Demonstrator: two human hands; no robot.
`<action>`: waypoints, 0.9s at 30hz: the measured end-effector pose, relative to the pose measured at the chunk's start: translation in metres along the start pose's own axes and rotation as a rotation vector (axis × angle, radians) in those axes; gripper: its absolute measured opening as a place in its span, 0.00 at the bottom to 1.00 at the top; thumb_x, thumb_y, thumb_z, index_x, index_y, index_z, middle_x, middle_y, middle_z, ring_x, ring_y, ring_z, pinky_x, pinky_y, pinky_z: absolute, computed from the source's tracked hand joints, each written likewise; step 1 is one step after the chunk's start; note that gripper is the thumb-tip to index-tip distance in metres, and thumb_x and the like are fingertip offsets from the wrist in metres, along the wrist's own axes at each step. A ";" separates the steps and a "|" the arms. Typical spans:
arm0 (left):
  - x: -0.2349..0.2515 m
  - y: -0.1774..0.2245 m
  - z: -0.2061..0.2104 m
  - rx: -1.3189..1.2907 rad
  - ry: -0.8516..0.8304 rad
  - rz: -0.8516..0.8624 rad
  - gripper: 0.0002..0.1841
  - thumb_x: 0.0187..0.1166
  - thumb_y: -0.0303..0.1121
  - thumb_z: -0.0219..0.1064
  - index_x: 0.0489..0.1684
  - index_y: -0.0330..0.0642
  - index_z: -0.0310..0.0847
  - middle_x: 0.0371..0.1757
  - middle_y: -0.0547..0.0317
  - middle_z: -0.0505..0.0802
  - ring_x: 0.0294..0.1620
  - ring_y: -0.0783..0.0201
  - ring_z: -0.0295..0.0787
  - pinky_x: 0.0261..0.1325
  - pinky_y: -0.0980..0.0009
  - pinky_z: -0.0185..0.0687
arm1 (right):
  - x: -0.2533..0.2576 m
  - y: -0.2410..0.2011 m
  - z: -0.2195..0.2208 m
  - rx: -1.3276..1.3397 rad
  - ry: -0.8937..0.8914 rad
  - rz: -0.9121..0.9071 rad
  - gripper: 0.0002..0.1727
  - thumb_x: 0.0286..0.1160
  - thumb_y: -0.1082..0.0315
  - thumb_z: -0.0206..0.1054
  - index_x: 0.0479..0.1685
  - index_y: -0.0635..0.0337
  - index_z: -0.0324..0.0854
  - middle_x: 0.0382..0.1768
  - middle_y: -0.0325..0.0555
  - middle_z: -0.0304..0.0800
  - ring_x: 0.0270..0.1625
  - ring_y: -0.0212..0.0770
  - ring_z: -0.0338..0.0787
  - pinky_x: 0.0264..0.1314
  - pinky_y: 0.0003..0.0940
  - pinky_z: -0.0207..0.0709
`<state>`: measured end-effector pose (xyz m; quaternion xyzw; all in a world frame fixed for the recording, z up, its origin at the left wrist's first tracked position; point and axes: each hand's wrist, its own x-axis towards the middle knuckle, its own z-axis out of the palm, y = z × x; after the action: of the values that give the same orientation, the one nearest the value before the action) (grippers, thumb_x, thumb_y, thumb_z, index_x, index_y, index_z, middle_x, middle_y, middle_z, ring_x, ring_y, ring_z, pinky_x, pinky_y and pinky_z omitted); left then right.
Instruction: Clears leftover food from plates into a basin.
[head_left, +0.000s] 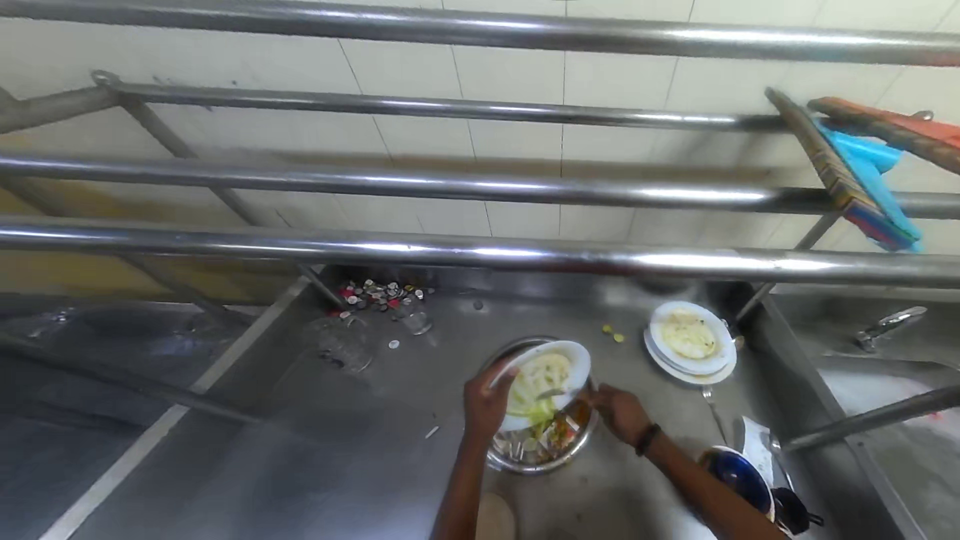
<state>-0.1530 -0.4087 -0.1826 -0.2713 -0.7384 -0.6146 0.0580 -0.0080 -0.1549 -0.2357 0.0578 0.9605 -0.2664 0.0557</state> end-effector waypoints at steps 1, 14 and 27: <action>0.000 0.001 0.002 0.006 -0.001 0.004 0.13 0.83 0.34 0.66 0.56 0.40 0.92 0.53 0.59 0.97 0.53 0.70 0.94 0.63 0.66 0.90 | -0.001 0.002 0.004 -0.039 -0.069 -0.008 0.22 0.89 0.62 0.52 0.73 0.39 0.84 0.64 0.51 0.89 0.64 0.53 0.90 0.69 0.57 0.80; 0.004 0.011 0.024 0.102 0.096 0.092 0.14 0.83 0.36 0.66 0.52 0.36 0.92 0.50 0.55 0.97 0.52 0.69 0.95 0.62 0.64 0.91 | -0.047 0.017 0.051 0.237 0.175 0.049 0.21 0.85 0.65 0.56 0.68 0.38 0.89 0.55 0.47 0.93 0.55 0.47 0.92 0.63 0.51 0.84; -0.004 0.018 0.026 0.168 0.152 0.178 0.14 0.83 0.38 0.66 0.50 0.36 0.92 0.46 0.55 0.97 0.48 0.70 0.95 0.58 0.67 0.91 | -0.040 0.027 0.005 0.236 0.375 0.064 0.19 0.86 0.63 0.57 0.66 0.44 0.90 0.50 0.48 0.93 0.52 0.46 0.92 0.61 0.49 0.85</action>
<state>-0.1346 -0.3838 -0.1752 -0.2827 -0.7537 -0.5619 0.1905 0.0352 -0.1383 -0.2480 0.1428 0.9140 -0.3595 -0.1224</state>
